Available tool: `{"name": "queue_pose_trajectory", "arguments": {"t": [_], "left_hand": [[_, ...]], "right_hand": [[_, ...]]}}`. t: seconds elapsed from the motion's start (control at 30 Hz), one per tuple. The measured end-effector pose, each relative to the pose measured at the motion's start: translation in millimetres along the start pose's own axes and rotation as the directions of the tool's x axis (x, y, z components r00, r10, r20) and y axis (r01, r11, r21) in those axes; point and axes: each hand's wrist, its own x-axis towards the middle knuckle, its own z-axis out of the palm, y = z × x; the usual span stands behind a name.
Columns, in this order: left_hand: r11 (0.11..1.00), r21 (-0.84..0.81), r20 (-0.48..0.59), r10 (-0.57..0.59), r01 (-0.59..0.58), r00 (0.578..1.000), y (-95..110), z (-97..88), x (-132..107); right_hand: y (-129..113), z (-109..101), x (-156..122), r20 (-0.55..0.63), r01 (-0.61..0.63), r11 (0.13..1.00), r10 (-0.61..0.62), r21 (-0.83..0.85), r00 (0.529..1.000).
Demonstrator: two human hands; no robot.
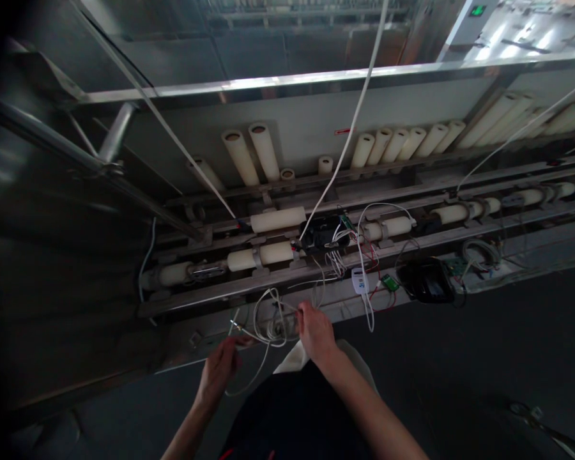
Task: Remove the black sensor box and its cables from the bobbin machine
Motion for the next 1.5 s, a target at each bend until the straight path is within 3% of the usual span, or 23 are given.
{"name": "queue_pose_trajectory", "arguments": {"t": [0.13, 0.23, 0.33, 0.43, 0.53, 0.67, 0.77, 0.9, 1.03, 1.17, 1.33, 1.5], "left_hand": [[0.993, -0.099, -0.185, -0.081, 0.063, 0.979, -6.7, -6.9, -6.9], [0.987, -0.142, -0.209, -0.11, 0.081, 0.972, -7.8, -13.4, -8.9], [0.976, -0.204, -0.235, -0.118, 0.07, 0.965, -9.9, -18.8, -11.6], [0.964, -0.258, -0.258, -0.126, 0.058, 0.958, -12.7, -21.7, -15.3], [0.954, -0.298, -0.274, -0.128, 0.043, 0.953, -11.9, -23.7, -19.9], [0.97, -0.242, -0.277, -0.099, 0.03, 0.956, -11.4, -30.0, -24.3], [0.996, -0.082, -0.323, -0.049, 0.023, 0.945, -19.0, -37.1, -22.6], [0.992, 0.124, -0.381, 0.015, 0.035, 0.924, -29.8, -45.6, -15.0], [0.983, 0.182, -0.383, 0.039, 0.034, 0.923, -27.8, -50.9, -7.6], [0.975, 0.218, -0.351, 0.043, 0.037, 0.935, -21.8, -51.9, -2.3], [0.999, 0.009, -0.353, 0.039, -0.038, 0.935, -9.9, -45.0, -0.1], [0.949, -0.234, -0.36, 0.118, -0.212, 0.926, 29.6, -35.6, -2.8]], "right_hand": [[-15.1, 4.9, 1.7, 0.097, 0.018, 0.983, -0.001, -0.182, 0.995], [-28.1, 7.2, 1.0, 0.0, 0.092, 0.958, -0.095, -0.271, 0.995], [-36.3, 14.8, -1.5, -0.088, 0.204, 0.945, -0.232, -0.254, 0.969], [-36.8, 35.0, -2.7, 0.025, 0.312, 0.913, -0.317, -0.262, 0.948], [-33.6, 59.2, -0.5, 0.157, 0.317, 0.884, -0.278, -0.344, 0.947], [-31.5, 69.5, 4.5, 0.177, 0.238, 0.885, -0.18, -0.4, 0.967], [-26.6, 59.7, 5.1, 0.186, 0.206, 0.934, -0.156, -0.291, 0.97], [-9.4, 42.8, 0.0, 0.102, 0.155, 0.988, -0.157, 0.03, 0.982], [5.9, 28.0, -7.9, -0.002, 0.152, 0.942, -0.159, 0.299, 0.987], [14.9, 10.3, -18.5, -0.001, 0.058, 0.848, -0.068, 0.526, 0.998], [29.7, -20.6, -38.7, -0.006, 0.004, 0.7, 0.001, 0.714, 1.0], [45.0, -41.5, -59.6, -0.003, 0.092, 0.762, -0.117, 0.641, 0.993]]}}
